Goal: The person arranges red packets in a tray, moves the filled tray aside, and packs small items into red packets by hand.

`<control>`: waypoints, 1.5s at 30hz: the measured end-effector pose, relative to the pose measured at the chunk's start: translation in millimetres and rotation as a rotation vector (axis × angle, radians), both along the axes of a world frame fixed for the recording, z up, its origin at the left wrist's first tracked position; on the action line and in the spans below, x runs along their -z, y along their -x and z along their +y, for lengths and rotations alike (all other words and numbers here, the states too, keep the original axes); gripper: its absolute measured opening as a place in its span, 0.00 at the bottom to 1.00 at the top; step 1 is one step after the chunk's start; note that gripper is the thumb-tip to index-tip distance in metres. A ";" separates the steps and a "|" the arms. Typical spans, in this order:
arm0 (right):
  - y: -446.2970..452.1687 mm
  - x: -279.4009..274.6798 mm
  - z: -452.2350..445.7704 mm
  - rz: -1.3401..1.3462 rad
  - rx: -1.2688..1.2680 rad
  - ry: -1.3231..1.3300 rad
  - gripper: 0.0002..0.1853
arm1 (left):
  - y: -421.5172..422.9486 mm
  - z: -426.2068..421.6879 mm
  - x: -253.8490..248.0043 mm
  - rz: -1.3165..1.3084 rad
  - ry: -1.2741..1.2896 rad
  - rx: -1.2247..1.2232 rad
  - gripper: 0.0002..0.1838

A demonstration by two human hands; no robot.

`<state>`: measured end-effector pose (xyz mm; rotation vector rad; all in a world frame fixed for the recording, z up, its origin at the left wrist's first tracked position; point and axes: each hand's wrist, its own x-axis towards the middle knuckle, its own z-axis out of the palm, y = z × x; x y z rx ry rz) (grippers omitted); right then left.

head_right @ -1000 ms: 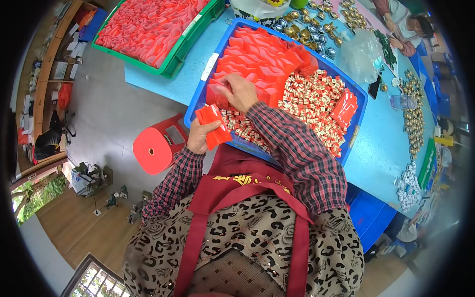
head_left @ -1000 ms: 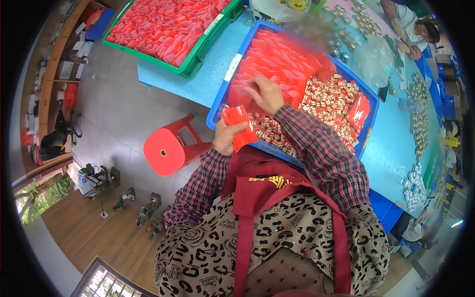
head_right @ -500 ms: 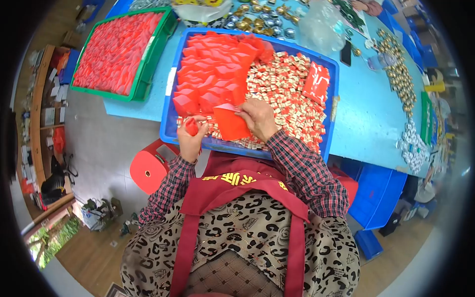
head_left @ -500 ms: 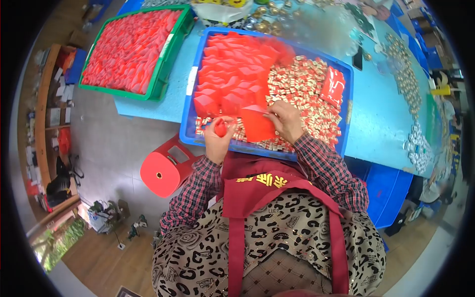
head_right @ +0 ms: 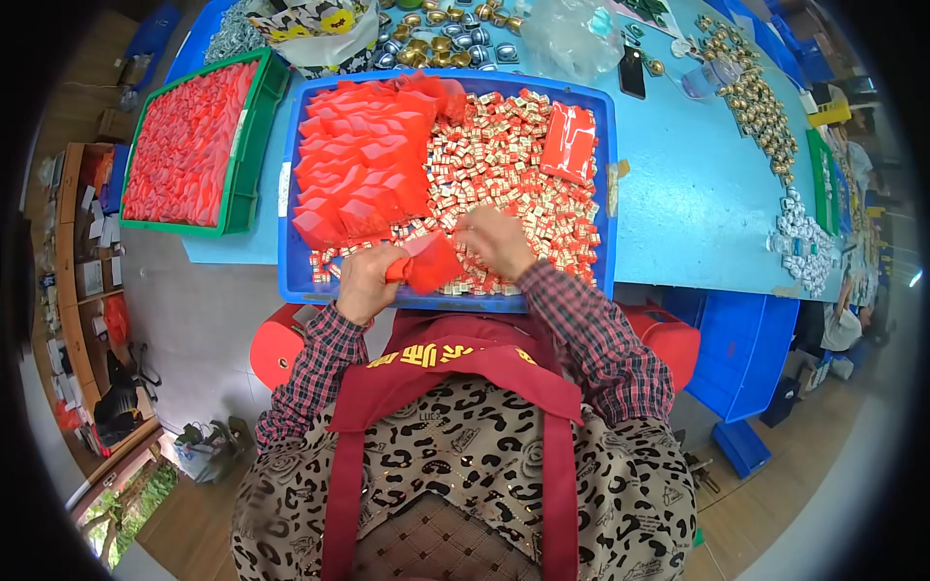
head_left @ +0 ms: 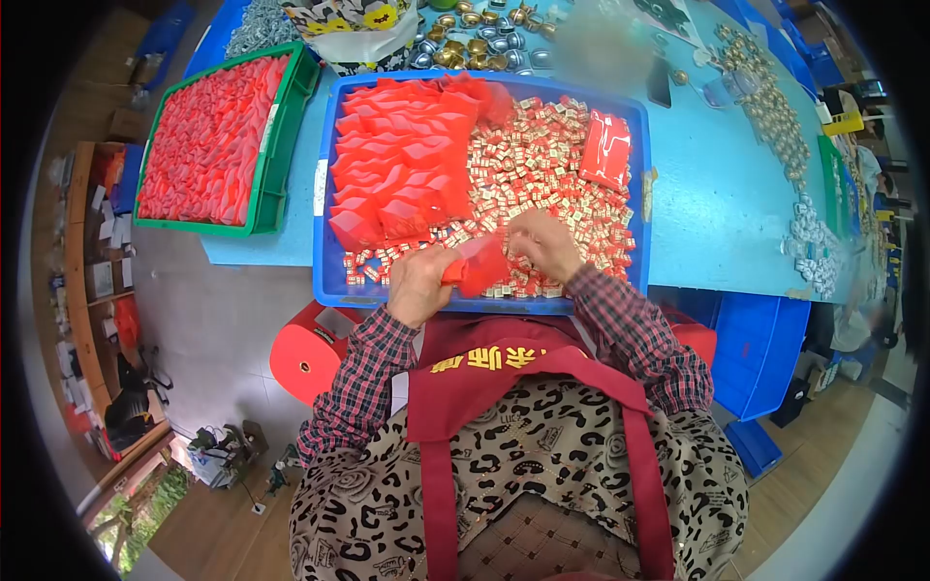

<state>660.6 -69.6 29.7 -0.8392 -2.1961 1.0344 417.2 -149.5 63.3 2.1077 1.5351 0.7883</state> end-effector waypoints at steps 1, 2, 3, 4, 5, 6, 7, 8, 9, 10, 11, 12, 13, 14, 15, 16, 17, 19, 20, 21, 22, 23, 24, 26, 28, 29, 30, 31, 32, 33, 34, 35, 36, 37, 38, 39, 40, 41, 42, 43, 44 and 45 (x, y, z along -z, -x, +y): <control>-3.3 10.0 19.1 -0.131 0.213 -0.217 0.06 | -2.2 0.1 -3.1 0.048 -0.037 -0.010 0.15; -6.7 19.0 34.5 -0.260 0.425 -0.436 0.07 | -4.0 0.4 -5.1 0.097 -0.075 -0.021 0.16; -12.7 30.0 45.7 -0.257 0.424 -0.438 0.07 | -5.7 1.7 -6.2 0.100 -0.078 -0.024 0.16; -19.0 40.1 56.4 -0.361 0.368 -0.475 0.08 | -7.3 3.4 -7.4 0.119 -0.087 -0.023 0.16; -25.1 51.2 65.5 -0.463 0.310 -0.512 0.08 | -8.6 5.0 -8.3 0.140 -0.095 -0.024 0.17; -27.7 56.8 71.3 -0.566 0.250 -0.548 0.09 | -9.5 6.1 -9.1 0.159 -0.102 -0.024 0.17; -28.6 62.9 74.9 -0.669 0.188 -0.585 0.09 | -9.9 7.2 -9.8 0.178 -0.110 -0.028 0.18; -25.4 57.2 74.3 -0.664 0.179 -0.590 0.09 | -9.8 8.4 -11.0 0.180 -0.111 -0.038 0.18; -20.9 40.8 68.4 -0.514 0.210 -0.313 0.09 | -8.9 9.6 -12.9 0.190 -0.110 -0.040 0.18; -14.9 18.2 61.7 -0.360 0.234 -0.039 0.09 | -7.3 11.8 -15.1 0.200 -0.110 -0.043 0.18; -8.5 -4.0 57.2 -0.207 0.248 0.232 0.10 | -6.3 14.7 -16.5 0.210 -0.112 -0.052 0.18; -2.5 -19.1 49.8 -0.053 0.262 0.513 0.10 | -5.6 13.5 -16.8 0.220 -0.105 -0.055 0.18; 4.7 -29.0 40.8 -0.054 0.259 0.520 0.10 | -6.0 11.0 -16.7 0.221 -0.098 -0.057 0.18; 14.4 -39.2 33.9 -0.042 0.165 0.407 0.09 | -7.1 11.6 -16.9 0.205 -0.113 -0.053 0.18; 24.1 -49.4 29.3 -0.031 0.072 0.289 0.09 | -9.2 14.0 -17.4 0.187 -0.133 -0.049 0.18; 31.8 -58.4 26.3 -0.023 -0.020 0.169 0.09 | -11.3 16.3 -17.9 0.167 -0.155 -0.045 0.19; 36.2 -65.3 25.3 -0.015 -0.114 0.051 0.09 | -12.0 17.6 -18.3 0.147 -0.175 -0.042 0.19; 42.2 -74.9 26.0 -0.017 -0.126 -0.068 0.08 | -9.5 17.1 -20.2 0.148 -0.190 -0.034 0.19; 45.7 -78.4 26.6 -0.017 -0.137 -0.184 0.08 | -7.6 16.2 -21.3 0.151 -0.202 -0.024 0.19; 49.3 -80.8 27.2 -0.016 -0.151 -0.300 0.08 | -5.3 15.1 -22.1 0.153 -0.213 -0.017 0.19; 53.1 -81.6 26.9 -0.014 -0.166 -0.415 0.08 | -2.5 13.5 -22.0 0.156 -0.224 -0.011 0.19; 55.7 -81.2 26.4 -0.014 -0.176 -0.414 0.08 | 0.9 11.5 -20.3 0.155 -0.222 -0.021 0.19; 56.7 -80.4 26.6 -0.074 -0.210 -0.377 0.07 | 4.7 9.3 -17.0 0.151 -0.225 -0.014 0.20; 60.3 -77.1 25.8 -0.190 -0.280 -0.302 0.06 | 14.6 2.1 -10.1 0.146 -0.227 -0.004 0.22; 75.8 -70.9 24.0 -0.239 -0.340 -0.265 0.06 | 29.4 -10.0 -9.2 0.152 -0.222 -0.022 0.23; 87.0 -66.1 24.6 -0.238 -0.326 -0.265 0.06 | 38.3 -19.7 -12.1 -0.171 -0.029 -0.155 0.22; 99.3 -59.8 24.7 -0.237 -0.311 -0.263 0.06 | 47.5 -31.1 -15.5 -0.497 0.160 -0.286 0.22; 111.9 -52.7 23.8 -0.236 -0.292 -0.259 0.06 | 56.8 -43.0 -18.6 -0.825 0.347 -0.411 0.22; 124.4 -45.4 23.0 -0.235 -0.272 -0.255 0.06 | 65.7 -53.0 -20.1 -1.157 0.529 -0.530 0.22; 139.8 -37.2 21.9 -0.207 -0.282 -0.292 0.06 | 74.8 -62.2 -18.0 -1.158 0.523 -0.547 0.22; 157.1 -27.8 20.3 -0.181 -0.289 -0.329 0.06 | 84.0 -71.9 -12.2 -1.330 0.552 -0.534 0.21; 174.2 -16.4 17.7 -0.177 -0.301 -0.329 0.06 | 92.2 -81.6 -4.1 -1.505 0.577 -0.516 0.21; 191.5 -4.7 13.9 -0.167 -0.312 -0.363 0.05 | 98.7 -90.9 3.4 -1.681 0.599 -0.494 0.21; 206.0 5.7 11.8 -0.156 -0.323 -0.399 0.05 | 103.4 -97.8 10.2 -1.858 0.615 -0.466 0.20; 218.6 14.4 11.6 -0.152 -0.336 -0.398 0.05 | 106.2 -101.5 15.8 -1.861 0.605 -0.477 0.20; 230.7 23.0 11.0 -0.145 -0.289 -0.461 0.05 | 107.4 -103.9 21.6 -1.848 0.594 -0.514 0.20; 241.5 28.9 9.8 -0.138 -0.240 -0.523 0.06 | 107.2 -104.7 25.8 -1.834 0.584 -0.550 0.21; 249.9 34.0 9.3 -0.131 -0.190 -0.587 0.06 | 106.4 -104.1 29.6 -1.820 0.574 -0.583 0.21; 255.3 38.7 8.6 -0.124 -0.138 -0.651 0.07 | 105.9 -103.5 33.0 -1.806 0.565 -0.613 0.21; 257.1 33.9 5.9 -0.123 -0.145 -0.651 0.07 | 104.5 -102.3 33.2 -1.809 0.560 -0.618 0.21; 254.5 28.3 3.1 -0.082 -0.118 -0.554 0.07 | 102.4 -100.0 33.3 -1.783 0.538 -0.657 0.21; 250.1 17.3 0.7 -0.043 -0.091 -0.459 0.08 | 99.6 -96.3 33.3 -1.758 0.516 -0.692 0.22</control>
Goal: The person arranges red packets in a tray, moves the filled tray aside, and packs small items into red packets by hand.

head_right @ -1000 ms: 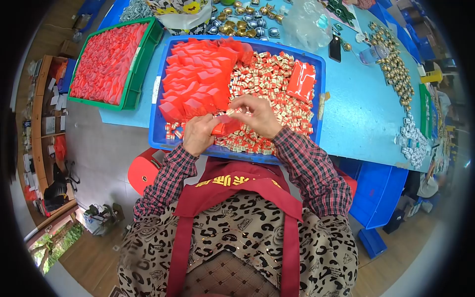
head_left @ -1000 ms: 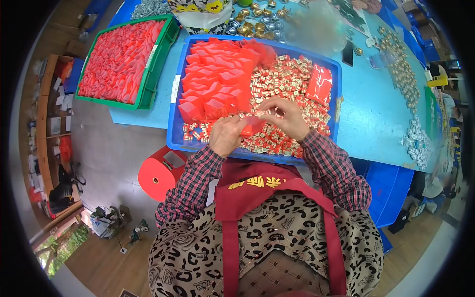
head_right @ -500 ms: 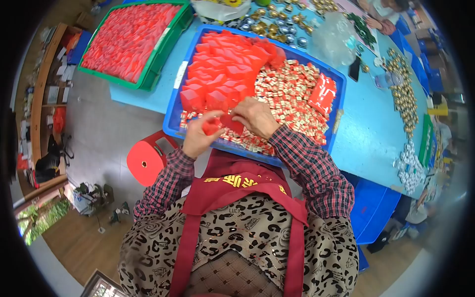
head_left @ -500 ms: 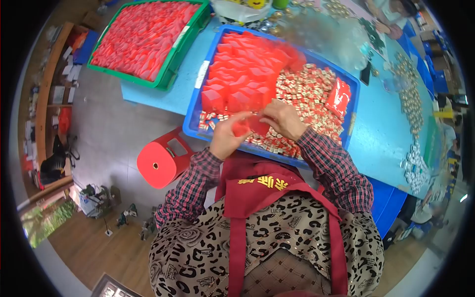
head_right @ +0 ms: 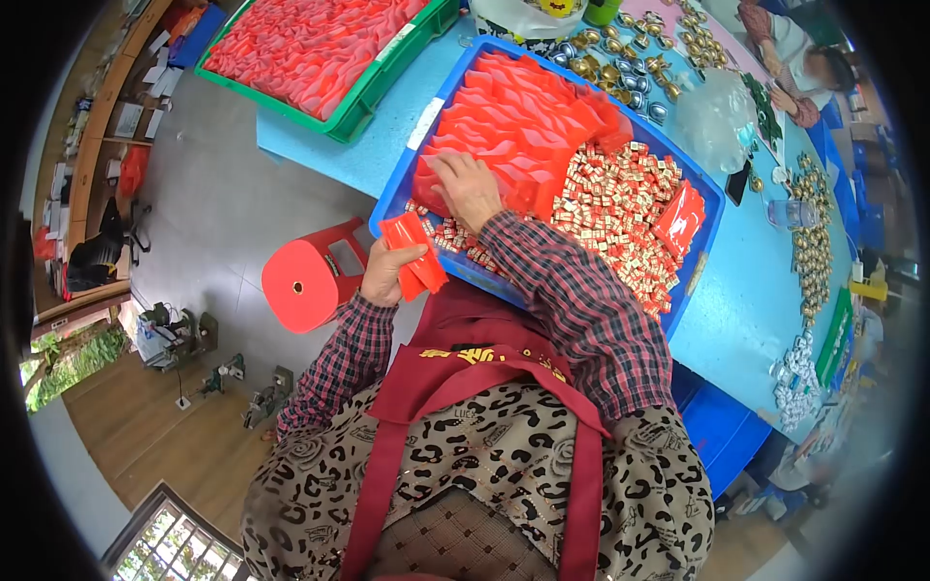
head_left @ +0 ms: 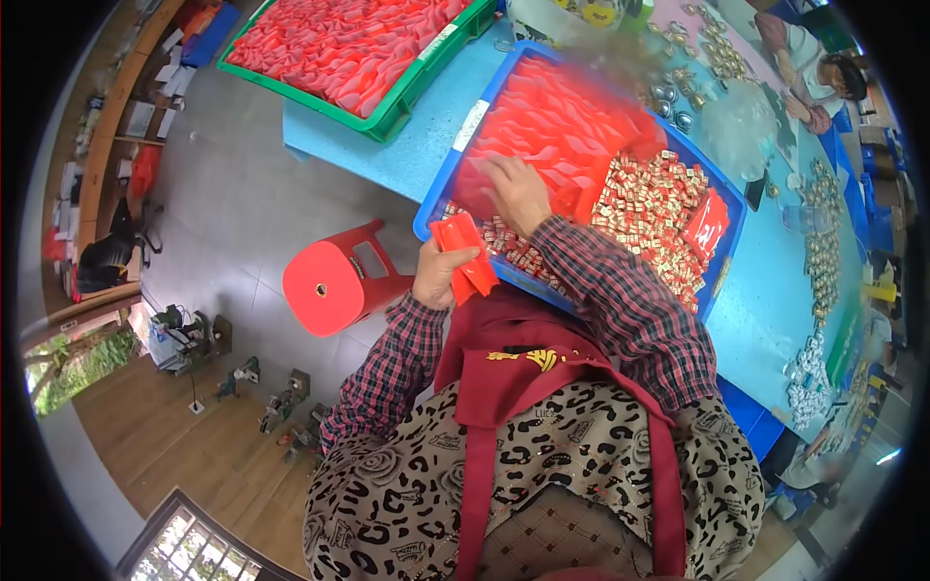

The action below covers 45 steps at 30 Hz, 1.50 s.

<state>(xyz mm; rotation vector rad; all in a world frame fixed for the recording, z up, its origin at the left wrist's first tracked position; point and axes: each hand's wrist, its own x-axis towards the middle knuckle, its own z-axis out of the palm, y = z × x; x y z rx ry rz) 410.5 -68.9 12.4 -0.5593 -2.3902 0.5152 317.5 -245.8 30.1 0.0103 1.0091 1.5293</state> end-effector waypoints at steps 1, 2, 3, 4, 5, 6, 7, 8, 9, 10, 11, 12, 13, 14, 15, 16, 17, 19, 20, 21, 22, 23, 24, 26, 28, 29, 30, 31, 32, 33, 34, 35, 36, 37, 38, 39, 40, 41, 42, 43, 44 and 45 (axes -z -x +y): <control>-6.6 -10.3 -3.1 0.039 0.022 0.094 0.09 | -4.1 3.5 0.4 0.031 0.014 -0.021 0.22; -13.5 -18.0 -6.8 0.078 0.050 0.192 0.10 | -8.5 6.3 0.7 0.062 0.031 -0.037 0.23; -20.9 -23.6 -10.3 0.076 0.057 0.189 0.10 | -13.2 9.8 1.1 0.059 0.029 -0.030 0.23; -29.7 -29.4 -13.7 -0.006 0.021 0.342 0.10 | -18.6 14.5 1.9 0.098 0.009 -0.023 0.22; -39.8 -35.2 -16.7 -0.087 -0.010 0.496 0.11 | -24.6 20.2 2.1 0.137 -0.011 -0.010 0.21; -50.6 -40.0 -18.7 -0.164 -0.038 0.649 0.11 | -31.1 26.6 2.2 0.175 -0.034 0.005 0.21; -61.0 -43.0 -19.4 -0.238 -0.066 0.804 0.12 | -37.5 32.7 1.8 0.214 -0.057 0.021 0.20; -70.8 -43.9 -19.4 -0.230 -0.045 0.802 0.12 | -43.4 38.1 0.5 0.213 -0.064 0.042 0.20; -80.0 -42.9 -19.3 -0.175 0.006 0.793 0.12 | -48.9 42.9 -1.3 0.200 -0.071 0.035 0.21; -88.4 -41.8 -19.0 -0.119 0.056 0.783 0.11 | -53.9 47.4 -3.3 0.187 -0.077 0.028 0.22; -97.2 -40.3 -19.2 -0.065 0.107 0.772 0.11 | -59.4 51.2 -4.6 0.173 -0.081 0.023 0.22; -106.2 -39.3 -20.2 -0.011 0.160 0.761 0.11 | -65.1 54.3 -5.6 0.157 -0.085 0.018 0.23; -113.9 -41.6 -20.8 -0.003 0.181 0.758 0.11 | -70.5 57.3 -5.5 0.156 -0.090 0.040 0.23; -121.6 -44.7 -21.7 0.033 0.247 0.765 0.10 | -75.7 59.4 -4.1 0.139 -0.096 0.048 0.23; -128.5 -48.8 -22.1 0.068 0.311 0.772 0.09 | -80.4 61.2 -2.2 0.121 -0.100 0.055 0.23; -135.0 -52.4 -21.6 0.103 0.372 0.777 0.09 | -84.9 63.0 0.2 0.104 -0.105 0.059 0.23; -141.4 -54.7 -21.9 0.138 0.434 0.784 0.08 | -88.9 63.4 2.4 0.088 -0.106 0.064 0.23; -155.4 -57.6 -19.7 0.203 0.463 0.720 0.05 | -90.6 65.1 8.1 0.066 -0.099 0.089 0.23; -163.3 -59.4 -17.5 0.257 0.475 0.655 0.03 | -89.1 66.4 10.2 0.045 -0.089 0.095 0.23; -171.4 -61.3 -15.0 0.311 0.486 0.589 0.01 | -86.9 67.8 11.9 0.024 -0.080 0.101 0.23; -179.2 -63.5 -12.2 0.364 0.497 0.522 0.03 | -85.0 69.8 13.3 0.004 -0.072 0.108 0.23; -188.7 -65.8 -9.7 0.368 0.511 0.516 0.03 | -83.2 71.2 10.4 0.003 -0.075 0.123 0.23; -200.0 -68.4 -7.0 0.296 0.511 0.397 0.04 | -80.1 71.0 6.3 0.085 -0.108 0.168 0.24; -221.5 -71.7 -4.3 0.147 0.508 0.168 0.04 | -75.8 70.7 -7.2 0.250 -0.174 0.256 0.25; -233.0 -70.4 -7.6 0.065 0.510 0.062 0.04 | -83.8 75.0 -21.7 0.328 -0.202 0.306 0.26; -234.7 -67.8 -11.8 0.045 0.483 0.030 0.05 | -92.0 80.3 -31.1 0.605 -0.297 0.424 0.27; -234.9 -64.8 -15.7 0.027 0.453 -0.004 0.06 | -100.9 87.5 -40.9 0.886 -0.396 0.537 0.28; -234.9 -62.3 -18.4 0.010 0.422 -0.041 0.07 | -108.5 94.9 -48.5 1.169 -0.497 0.645 0.29; -235.8 -60.4 -20.8 -0.007 0.392 -0.078 0.08 | -113.0 99.4 -51.6 1.453 -0.597 0.751 0.31; -237.4 -59.1 -23.8 -0.006 0.398 -0.077 0.08 | -115.1 101.8 -51.4 1.453 -0.601 0.757 0.31; -239.7 -58.2 -28.0 0.013 0.380 -0.055 0.09 | -117.1 104.0 -50.5 1.448 -0.594 0.765 0.30; -242.1 -57.0 -32.6 0.031 0.361 -0.031 0.09 | -118.8 105.3 -49.2 1.441 -0.586 0.773 0.30; -244.2 -55.5 -36.7 0.049 0.339 -0.005 0.10 | -119.9 105.3 -47.5 1.434 -0.573 0.780 0.30; -245.7 -53.5 -38.2 0.067 0.312 0.021 0.10 | -120.2 105.0 -46.0 1.430 -0.557 0.784 0.29; -246.5 -50.9 -37.5 0.069 0.312 0.024 0.10 | -119.0 105.1 -44.3 1.431 -0.553 0.786 0.29; -247.4 -48.1 -36.5 0.092 0.266 0.135 0.10 | -116.7 104.7 -42.2 1.471 -0.547 0.821 0.28; -249.3 -45.0 -34.8 0.113 0.220 0.246 0.10 | -114.9 104.2 -40.1 1.510 -0.540 0.856 0.26; -251.7 -41.2 -32.2 0.133 0.171 0.355 0.10 | -113.6 103.9 -38.4 1.549 -0.532 0.889 0.24; -253.5 -36.5 -28.5 0.154 0.120 0.464 0.10 | -112.5 104.3 -37.9 1.591 -0.524 0.921 0.23; -256.8 -26.5 -19.9 0.132 0.172 0.512 0.09 | -111.7 105.3 -39.1 1.594 -0.519 0.921 0.23; -259.9 -12.8 -8.9 0.108 0.223 0.562 0.09 | -111.1 105.0 -41.3 1.649 -0.541 0.871 0.22; -261.3 3.0 5.4 0.109 0.221 0.565 0.09 | -110.7 105.1 -44.0 1.703 -0.563 0.820 0.21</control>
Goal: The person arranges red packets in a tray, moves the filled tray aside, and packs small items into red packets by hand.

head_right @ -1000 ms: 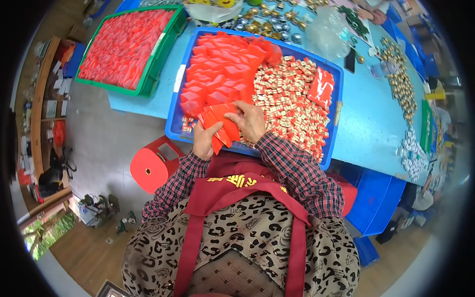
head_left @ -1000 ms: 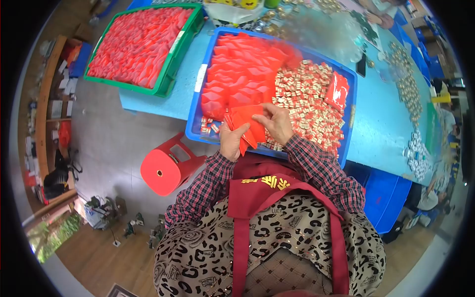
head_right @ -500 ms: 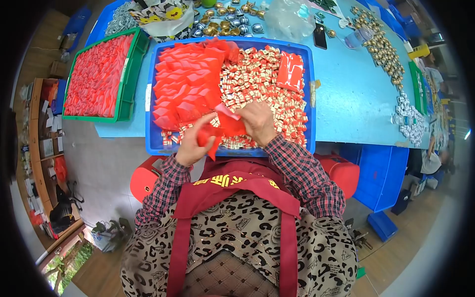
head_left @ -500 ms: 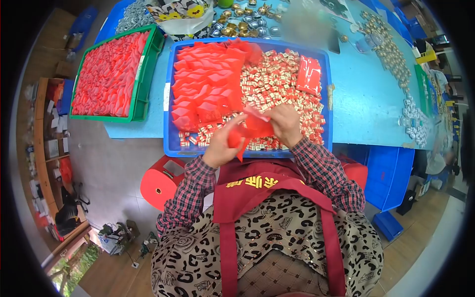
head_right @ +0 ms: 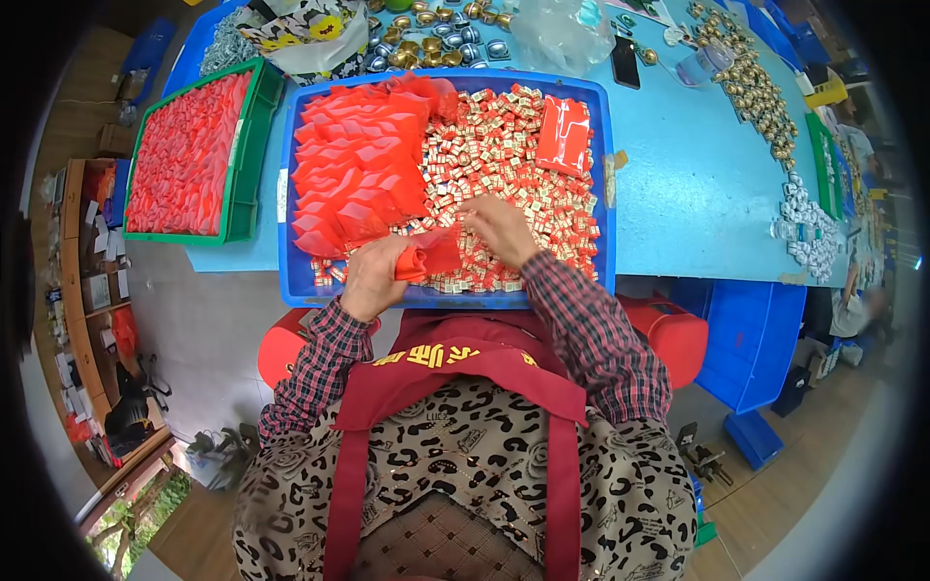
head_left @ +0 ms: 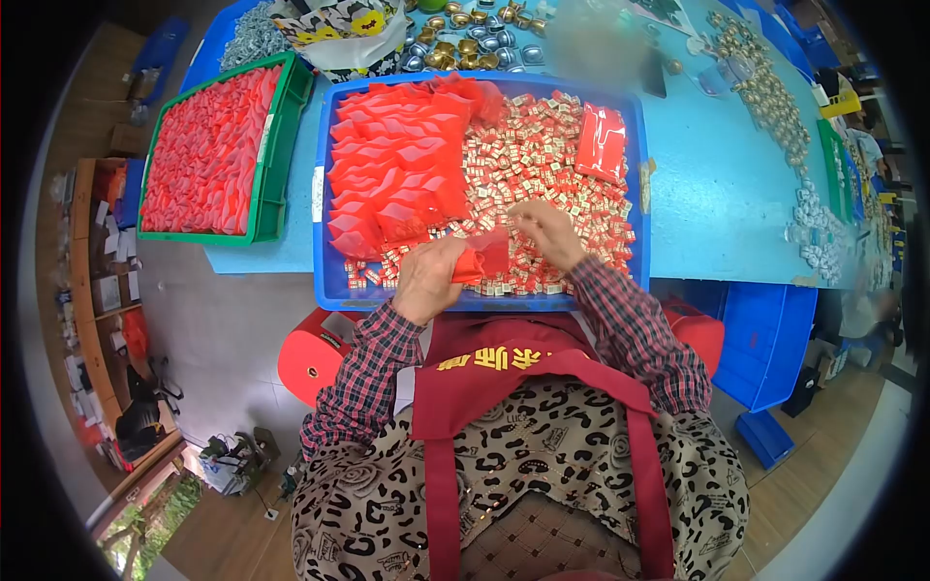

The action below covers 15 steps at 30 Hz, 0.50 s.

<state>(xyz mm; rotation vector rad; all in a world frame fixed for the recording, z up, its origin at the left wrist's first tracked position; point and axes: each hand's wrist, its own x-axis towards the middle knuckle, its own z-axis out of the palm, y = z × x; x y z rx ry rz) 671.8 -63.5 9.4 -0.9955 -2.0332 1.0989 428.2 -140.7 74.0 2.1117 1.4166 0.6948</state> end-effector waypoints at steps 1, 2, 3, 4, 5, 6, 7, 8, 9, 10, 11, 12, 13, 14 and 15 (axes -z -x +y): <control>-0.4 15.6 18.4 -0.135 0.117 -0.216 0.09 | 0.1 1.4 -2.3 0.023 -0.066 -0.014 0.20; 0.3 26.9 31.5 -0.270 0.235 -0.431 0.10 | 0.5 2.0 -3.6 0.046 -0.131 -0.027 0.19; 2.8 32.2 39.7 -0.267 0.235 -0.431 0.10 | 1.1 2.0 -4.0 0.049 -0.131 -0.028 0.19; 6.6 37.5 47.9 -0.468 0.187 -0.419 0.09 | 1.8 2.2 -4.1 0.068 -0.142 -0.028 0.19; 11.4 40.4 53.9 -0.669 0.137 -0.404 0.09 | 2.8 1.9 -4.0 0.086 -0.152 -0.030 0.20; 15.8 43.3 57.7 -0.869 0.082 -0.386 0.08 | 3.8 0.8 -3.4 0.104 -0.161 -0.033 0.20; 19.1 45.8 59.5 -1.070 0.024 -0.368 0.08 | 5.0 -0.1 -2.8 0.121 -0.171 -0.037 0.21; 21.9 38.8 58.7 -1.068 0.015 -0.372 0.08 | 6.2 -0.9 -1.6 0.121 -0.170 -0.046 0.21; 21.2 30.9 55.8 -0.895 0.076 -0.194 0.08 | 7.5 -2.0 0.0 0.127 -0.160 -0.053 0.21; 21.6 14.9 51.6 -0.719 0.134 -0.019 0.08 | 9.1 -2.6 1.7 0.134 -0.150 -0.058 0.21; 23.1 -2.8 48.0 -0.540 0.189 0.153 0.08 | 11.1 -1.9 2.7 0.141 -0.143 -0.065 0.21; 26.2 -17.9 46.3 -0.359 0.238 0.319 0.09 | 13.0 -0.2 3.4 0.147 -0.138 -0.075 0.21; 31.4 -31.2 39.9 -0.361 0.227 0.319 0.09 | 14.0 -0.6 3.4 0.147 -0.135 -0.086 0.21; 37.7 -45.6 28.8 -0.243 0.121 0.325 0.09 | 14.2 -1.5 2.6 0.131 -0.139 -0.079 0.21; 43.9 -59.7 18.8 -0.124 0.021 0.325 0.10 | 13.6 -0.4 1.4 0.113 -0.149 -0.069 0.21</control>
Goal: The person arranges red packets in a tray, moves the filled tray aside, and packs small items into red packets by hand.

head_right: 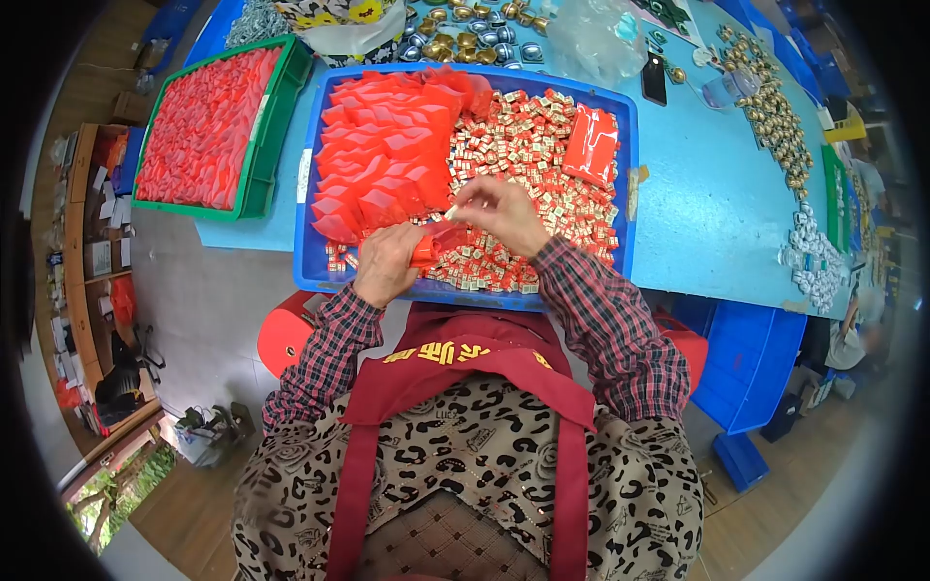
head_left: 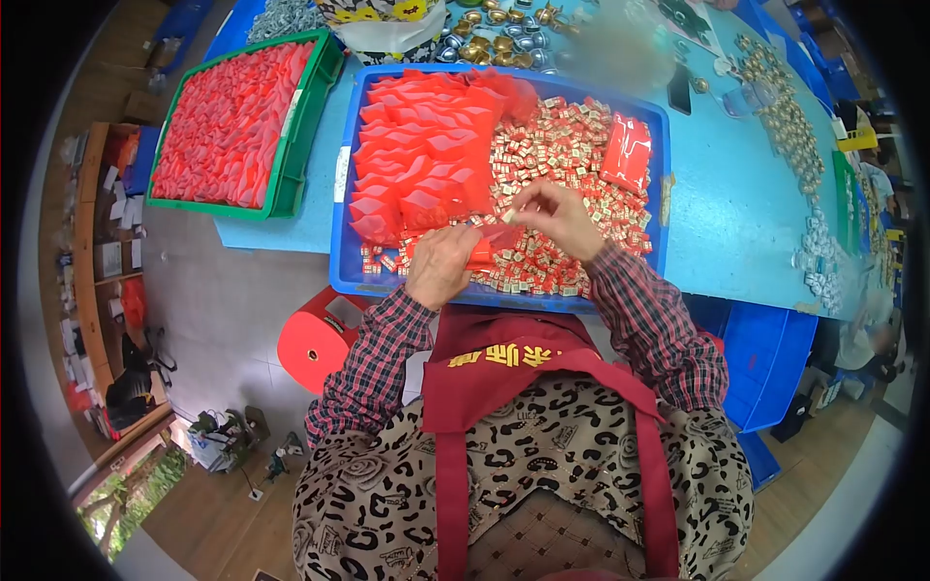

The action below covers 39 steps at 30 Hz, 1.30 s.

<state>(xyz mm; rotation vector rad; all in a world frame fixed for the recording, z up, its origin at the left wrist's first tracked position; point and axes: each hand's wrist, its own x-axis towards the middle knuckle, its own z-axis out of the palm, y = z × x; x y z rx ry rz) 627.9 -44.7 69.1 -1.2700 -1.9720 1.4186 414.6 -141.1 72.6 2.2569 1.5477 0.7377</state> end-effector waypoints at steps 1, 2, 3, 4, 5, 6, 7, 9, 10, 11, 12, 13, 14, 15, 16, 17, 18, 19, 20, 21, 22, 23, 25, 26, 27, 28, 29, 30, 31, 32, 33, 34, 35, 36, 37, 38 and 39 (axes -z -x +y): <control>4.1 -11.6 -6.2 0.131 -0.078 -0.001 0.11 | -1.7 2.7 -1.3 -0.018 -0.014 0.013 0.20; 5.3 -17.4 -8.3 0.260 -0.157 -0.003 0.12 | -3.6 4.7 -2.1 -0.038 -0.030 0.027 0.20; 5.5 -18.5 -8.1 0.256 -0.156 -0.008 0.12 | -4.5 5.1 -2.5 -0.042 -0.035 0.028 0.20; 6.9 -18.5 -7.6 0.203 -0.198 -0.166 0.11 | -4.2 4.9 -3.3 -0.039 -0.050 0.047 0.20; 9.4 -18.0 -6.3 0.150 -0.240 -0.325 0.10 | -2.9 4.8 -3.9 -0.035 -0.065 0.064 0.21; 12.1 -17.6 -5.0 0.096 -0.283 -0.483 0.09 | -1.2 4.3 -4.3 -0.031 -0.080 0.079 0.22; 14.6 -17.8 -4.6 0.041 -0.326 -0.640 0.09 | 0.5 3.4 -4.6 -0.027 -0.094 0.094 0.22; 19.2 -24.8 -6.2 0.074 -0.320 -0.657 0.08 | 5.4 0.8 -5.4 -0.028 -0.085 0.097 0.23; 21.9 -30.4 -7.0 0.109 -0.312 -0.673 0.08 | 8.4 -0.5 -5.9 -0.027 -0.076 0.103 0.25; 25.2 -35.0 -7.8 0.145 -0.305 -0.689 0.08 | 11.7 -2.2 -6.2 -0.026 -0.067 0.106 0.26; 29.1 -36.8 -8.5 0.183 -0.301 -0.704 0.07 | 15.2 -4.2 -6.2 -0.024 -0.057 0.107 0.27; 32.2 -36.0 -8.6 0.186 -0.312 -0.703 0.07 | 18.6 -6.7 -4.9 -0.024 -0.057 0.095 0.27; 33.6 -33.5 -9.1 0.117 -0.360 -0.696 0.07 | 22.4 -10.8 -2.2 -0.123 -0.013 0.069 0.28; 35.5 -29.9 -9.6 0.051 -0.410 -0.688 0.07 | 26.9 -16.3 0.7 -0.220 0.032 0.040 0.29; 39.2 -25.7 -9.8 -0.014 -0.461 -0.681 0.06 | 32.1 -22.5 3.0 -0.317 0.075 0.008 0.30; 45.4 -21.6 -9.8 -0.079 -0.515 -0.674 0.06 | 37.3 -28.6 4.1 -0.415 0.115 -0.026 0.30; 54.6 -17.7 -9.1 -0.069 -0.534 -0.673 0.06 | 43.8 -35.7 1.4 -0.547 0.171 -0.126 0.30; 65.0 -13.2 -10.0 -0.090 -0.513 -0.664 0.06 | 51.3 -44.9 -1.2 -0.678 0.228 -0.223 0.30; 76.1 -8.1 -11.4 -0.113 -0.490 -0.654 0.05 | 60.2 -55.2 4.0 -0.677 0.228 -0.238 0.30; 87.0 -2.2 -13.2 -0.137 -0.464 -0.645 0.05 | 70.2 -66.9 14.7 -1.081 0.336 -0.403 0.27; 97.2 4.6 -15.2 -0.162 -0.437 -0.636 0.05 | 78.7 -77.8 23.3 -1.487 0.439 -0.568 0.24; 108.5 18.0 -15.3 -0.155 -0.481 -0.658 0.05 | 86.0 -87.3 28.1 -1.489 0.433 -0.576 0.24; 133.0 36.5 -22.9 -0.146 -0.535 -0.677 0.06 | 98.7 -107.1 35.5 -1.620 0.451 -0.675 0.23; 147.1 40.1 -28.7 -0.123 -0.559 -0.684 0.06 | 103.0 -115.0 37.6 -1.688 0.453 -0.727 0.22; 159.7 43.7 -33.8 -0.096 -0.585 -0.690 0.06 | 106.4 -120.8 39.5 -1.756 0.454 -0.780 0.21; 170.8 50.3 -36.8 -0.089 -0.598 -0.690 0.06 | 108.2 -123.6 40.1 -1.758 0.442 -0.793 0.21; 182.8 57.2 -38.8 -0.096 -0.544 -0.703 0.06 | 108.4 -124.7 40.5 -1.787 0.427 -0.796 0.21; 194.2 63.4 -40.6 -0.103 -0.489 -0.714 0.06 | 107.2 -124.9 41.0 -1.816 0.414 -0.800 0.20; 203.3 69.1 -42.6 -0.111 -0.435 -0.725 0.07 | 105.3 -124.5 41.9 -1.846 0.400 -0.804 0.20; 209.5 74.1 -45.2 -0.120 -0.382 -0.736 0.07 | 103.7 -124.2 43.0 -1.877 0.384 -0.806 0.20; 213.0 70.3 -47.8 -0.114 -0.394 -0.733 0.07 | 102.9 -123.4 45.0 -1.879 0.374 -0.819 0.20; 212.2 65.5 -49.6 -0.114 -0.342 -0.767 0.07 | 101.7 -122.0 47.8 -1.897 0.361 -0.818 0.20; 209.4 56.0 -50.4 -0.115 -0.287 -0.800 0.07 | 99.8 -119.7 51.0 -1.915 0.349 -0.814 0.21; 205.5 45.3 -50.2 -0.118 -0.230 -0.836 0.07 | 97.2 -116.2 53.5 -1.934 0.338 -0.805 0.22; 201.3 36.7 -50.5 -0.123 -0.169 -0.872 0.08 | 93.5 -113.0 54.9 -1.952 0.330 -0.792 0.23; 195.8 29.7 -51.4 -0.126 -0.167 -0.875 0.08 | 88.5 -109.0 54.5 -1.954 0.331 -0.788 0.23; 187.6 21.5 -53.0 -0.112 -0.183 -0.647 0.07 | 82.1 -104.1 52.8 -1.943 0.325 -0.787 0.23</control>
